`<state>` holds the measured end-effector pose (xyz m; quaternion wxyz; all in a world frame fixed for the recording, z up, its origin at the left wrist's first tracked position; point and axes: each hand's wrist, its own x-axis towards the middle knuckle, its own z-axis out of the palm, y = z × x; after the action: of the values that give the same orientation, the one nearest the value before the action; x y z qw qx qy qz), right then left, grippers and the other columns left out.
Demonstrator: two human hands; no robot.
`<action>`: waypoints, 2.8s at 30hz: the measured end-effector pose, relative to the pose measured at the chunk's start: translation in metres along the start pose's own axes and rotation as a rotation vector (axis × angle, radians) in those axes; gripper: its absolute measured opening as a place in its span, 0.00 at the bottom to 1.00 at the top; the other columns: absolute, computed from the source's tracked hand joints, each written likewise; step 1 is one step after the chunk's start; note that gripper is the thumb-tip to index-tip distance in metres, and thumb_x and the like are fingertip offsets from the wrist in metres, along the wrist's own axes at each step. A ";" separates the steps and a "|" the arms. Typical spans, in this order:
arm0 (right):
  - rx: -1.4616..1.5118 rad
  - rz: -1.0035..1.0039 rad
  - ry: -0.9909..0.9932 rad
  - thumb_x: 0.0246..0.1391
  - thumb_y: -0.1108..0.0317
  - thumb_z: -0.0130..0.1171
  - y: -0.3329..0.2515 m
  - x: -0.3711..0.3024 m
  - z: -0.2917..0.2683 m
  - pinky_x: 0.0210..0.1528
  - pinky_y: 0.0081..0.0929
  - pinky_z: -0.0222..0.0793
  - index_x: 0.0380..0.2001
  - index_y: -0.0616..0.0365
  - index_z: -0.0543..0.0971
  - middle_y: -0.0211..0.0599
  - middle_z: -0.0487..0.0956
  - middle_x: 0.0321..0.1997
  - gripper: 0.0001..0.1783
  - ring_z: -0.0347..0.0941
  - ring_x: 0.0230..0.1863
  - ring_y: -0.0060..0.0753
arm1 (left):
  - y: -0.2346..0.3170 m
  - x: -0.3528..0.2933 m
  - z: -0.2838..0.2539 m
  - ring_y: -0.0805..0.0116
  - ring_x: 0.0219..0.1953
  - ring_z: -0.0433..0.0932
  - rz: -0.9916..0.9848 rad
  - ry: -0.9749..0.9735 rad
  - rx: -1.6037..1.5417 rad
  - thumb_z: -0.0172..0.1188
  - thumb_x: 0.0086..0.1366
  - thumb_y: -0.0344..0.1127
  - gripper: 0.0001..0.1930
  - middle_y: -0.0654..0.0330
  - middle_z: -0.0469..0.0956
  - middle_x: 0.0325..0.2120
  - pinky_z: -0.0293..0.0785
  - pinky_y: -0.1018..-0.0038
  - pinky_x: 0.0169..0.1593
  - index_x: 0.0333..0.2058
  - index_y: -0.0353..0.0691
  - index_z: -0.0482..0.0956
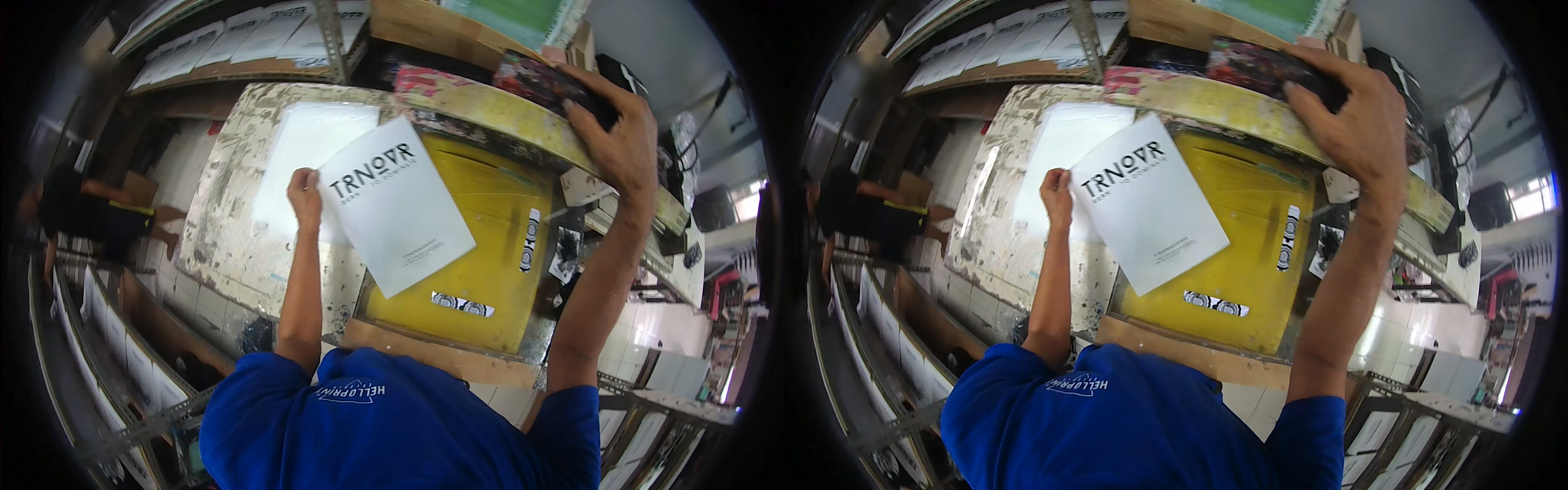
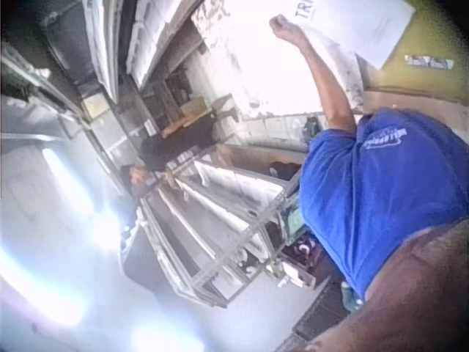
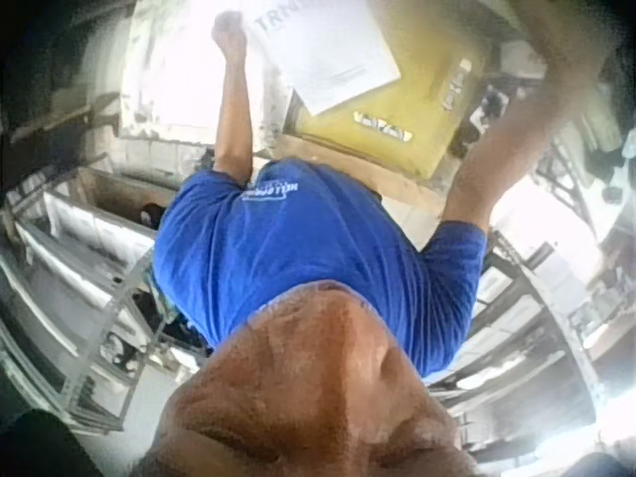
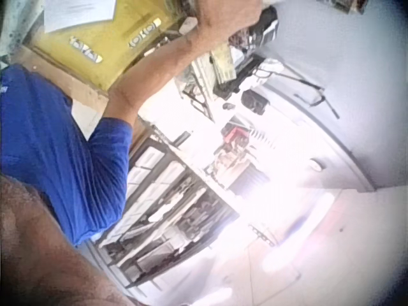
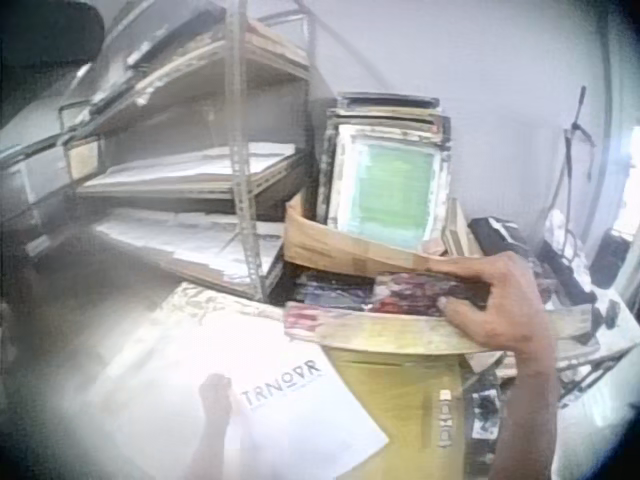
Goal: The person performs screen printing by placing sheets of paper on a printing board, lowering a mesh frame, and using a squeegee to spread ink across the stencil.
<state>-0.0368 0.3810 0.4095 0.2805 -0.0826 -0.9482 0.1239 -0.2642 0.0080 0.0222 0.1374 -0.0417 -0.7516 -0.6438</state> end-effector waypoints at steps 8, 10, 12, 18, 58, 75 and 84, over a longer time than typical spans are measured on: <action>0.105 -0.009 -0.008 0.53 0.62 0.65 -0.002 -0.004 0.006 0.54 0.32 0.75 0.53 0.48 0.85 0.44 0.87 0.47 0.23 0.85 0.47 0.39 | -0.067 0.008 -0.205 0.72 0.33 0.74 -0.084 0.509 0.074 0.62 0.68 0.27 0.03 0.62 0.79 0.31 0.71 0.75 0.41 0.37 0.33 0.80; 0.113 -0.039 0.008 0.53 0.62 0.65 0.000 -0.005 0.007 0.53 0.32 0.75 0.54 0.48 0.85 0.45 0.87 0.46 0.23 0.85 0.47 0.40 | -0.074 0.011 -0.231 0.70 0.35 0.75 -0.162 0.640 0.099 0.62 0.69 0.27 0.04 0.61 0.80 0.32 0.72 0.73 0.41 0.39 0.33 0.80; 0.134 -0.067 0.024 0.53 0.62 0.65 -0.001 -0.004 0.007 0.53 0.31 0.75 0.54 0.48 0.85 0.45 0.87 0.46 0.23 0.85 0.46 0.40 | -0.084 0.016 -0.282 0.67 0.37 0.78 -0.164 0.757 0.038 0.63 0.69 0.30 0.06 0.58 0.81 0.36 0.74 0.71 0.43 0.40 0.32 0.80; 0.123 -0.015 0.005 0.54 0.61 0.65 -0.002 -0.007 0.008 0.53 0.32 0.75 0.54 0.47 0.85 0.46 0.87 0.45 0.23 0.85 0.46 0.40 | -0.051 0.010 -0.256 0.49 0.49 0.82 0.110 0.795 0.714 0.67 0.65 0.31 0.18 0.47 0.84 0.49 0.74 0.62 0.58 0.53 0.31 0.81; 0.181 -0.091 0.083 0.44 0.61 0.66 -0.001 -0.001 0.009 0.47 0.33 0.79 0.43 0.62 0.87 0.50 0.87 0.38 0.23 0.87 0.38 0.45 | 0.054 -0.218 0.158 0.46 0.78 0.44 0.678 -1.240 0.614 0.58 0.68 0.57 0.34 0.59 0.55 0.75 0.34 0.39 0.76 0.70 0.55 0.67; 0.141 -0.065 0.025 0.45 0.60 0.63 -0.008 0.001 0.005 0.45 0.31 0.81 0.44 0.65 0.87 0.49 0.88 0.37 0.24 0.87 0.36 0.40 | 0.064 -0.254 0.157 0.48 0.78 0.45 0.780 -1.286 0.594 0.58 0.68 0.58 0.35 0.58 0.55 0.75 0.33 0.37 0.76 0.69 0.53 0.67; 0.102 -0.102 0.081 0.46 0.60 0.63 -0.020 -0.012 0.003 0.44 0.31 0.81 0.44 0.64 0.87 0.46 0.89 0.36 0.24 0.86 0.34 0.36 | 0.062 -0.254 0.151 0.48 0.76 0.52 0.827 -1.239 0.505 0.60 0.66 0.56 0.33 0.57 0.60 0.72 0.39 0.38 0.75 0.67 0.50 0.71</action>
<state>-0.0304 0.3582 0.4064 0.3282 -0.0250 -0.9316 0.1540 -0.0291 0.1957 -0.0051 -0.0729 -0.6368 -0.7384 -0.2099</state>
